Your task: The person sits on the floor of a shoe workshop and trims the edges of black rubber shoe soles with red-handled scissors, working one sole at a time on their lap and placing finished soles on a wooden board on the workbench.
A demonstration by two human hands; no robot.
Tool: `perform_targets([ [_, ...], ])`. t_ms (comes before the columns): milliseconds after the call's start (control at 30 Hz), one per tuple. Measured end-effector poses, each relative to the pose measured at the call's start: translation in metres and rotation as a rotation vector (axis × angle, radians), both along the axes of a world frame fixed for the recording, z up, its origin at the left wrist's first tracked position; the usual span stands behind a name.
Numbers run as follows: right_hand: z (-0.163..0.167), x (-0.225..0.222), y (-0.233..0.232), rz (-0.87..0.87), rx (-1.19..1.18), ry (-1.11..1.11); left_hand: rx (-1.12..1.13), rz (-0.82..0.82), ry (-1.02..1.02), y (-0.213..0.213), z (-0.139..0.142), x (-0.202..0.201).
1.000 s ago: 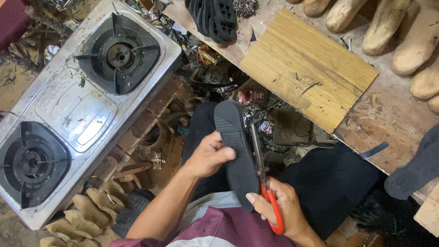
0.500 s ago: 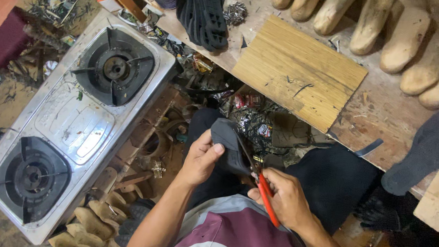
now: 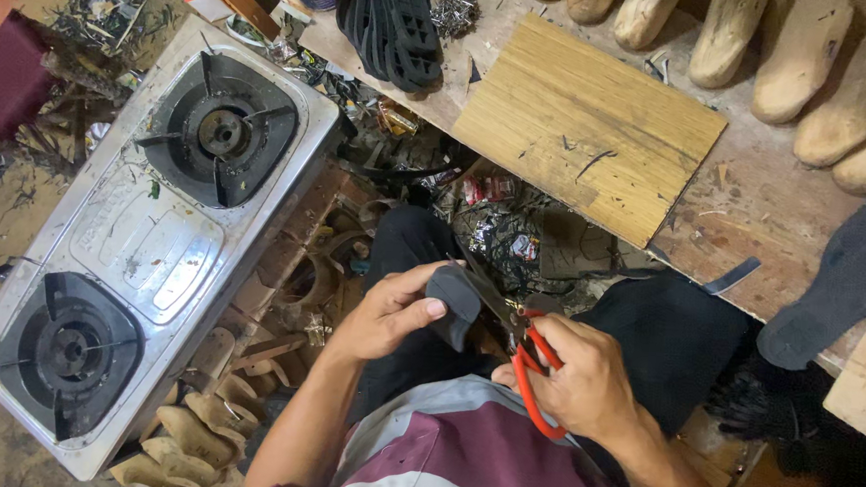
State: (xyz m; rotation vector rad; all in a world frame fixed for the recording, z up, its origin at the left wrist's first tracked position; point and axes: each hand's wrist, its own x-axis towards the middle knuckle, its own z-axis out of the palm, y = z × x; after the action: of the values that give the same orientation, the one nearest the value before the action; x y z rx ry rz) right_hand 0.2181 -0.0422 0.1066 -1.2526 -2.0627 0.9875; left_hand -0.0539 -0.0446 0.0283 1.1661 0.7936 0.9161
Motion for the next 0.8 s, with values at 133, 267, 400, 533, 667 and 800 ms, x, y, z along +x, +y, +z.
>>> perform_targets([
  [133, 0.002, 0.015, -0.001, 0.063, 0.026, -0.082, 0.199, -0.048, 0.175, 0.010, 0.015, -0.012],
  [267, 0.005, 0.026, -0.002, 0.103, 0.030, -0.096, 0.330, -0.129, 0.327, 0.017, 0.034, -0.020],
  [400, 0.009, 0.035, -0.002, 0.139, 0.033, -0.129, 0.354, -0.189, 0.456, 0.022, 0.053, -0.022],
  [533, 0.009, 0.044, -0.001, 0.199, 0.020, -0.202, 0.325, -0.293, 0.700, 0.028, 0.063, -0.022],
  [667, 0.001, 0.053, -0.002, 0.218, -0.013, -0.205, 0.389, -0.260, 0.593, 0.026, 0.055, -0.029],
  [800, -0.017, 0.047, -0.008, 0.021, -0.142, -0.044, 0.290, -0.008, 0.122, 0.016, 0.025, -0.024],
])
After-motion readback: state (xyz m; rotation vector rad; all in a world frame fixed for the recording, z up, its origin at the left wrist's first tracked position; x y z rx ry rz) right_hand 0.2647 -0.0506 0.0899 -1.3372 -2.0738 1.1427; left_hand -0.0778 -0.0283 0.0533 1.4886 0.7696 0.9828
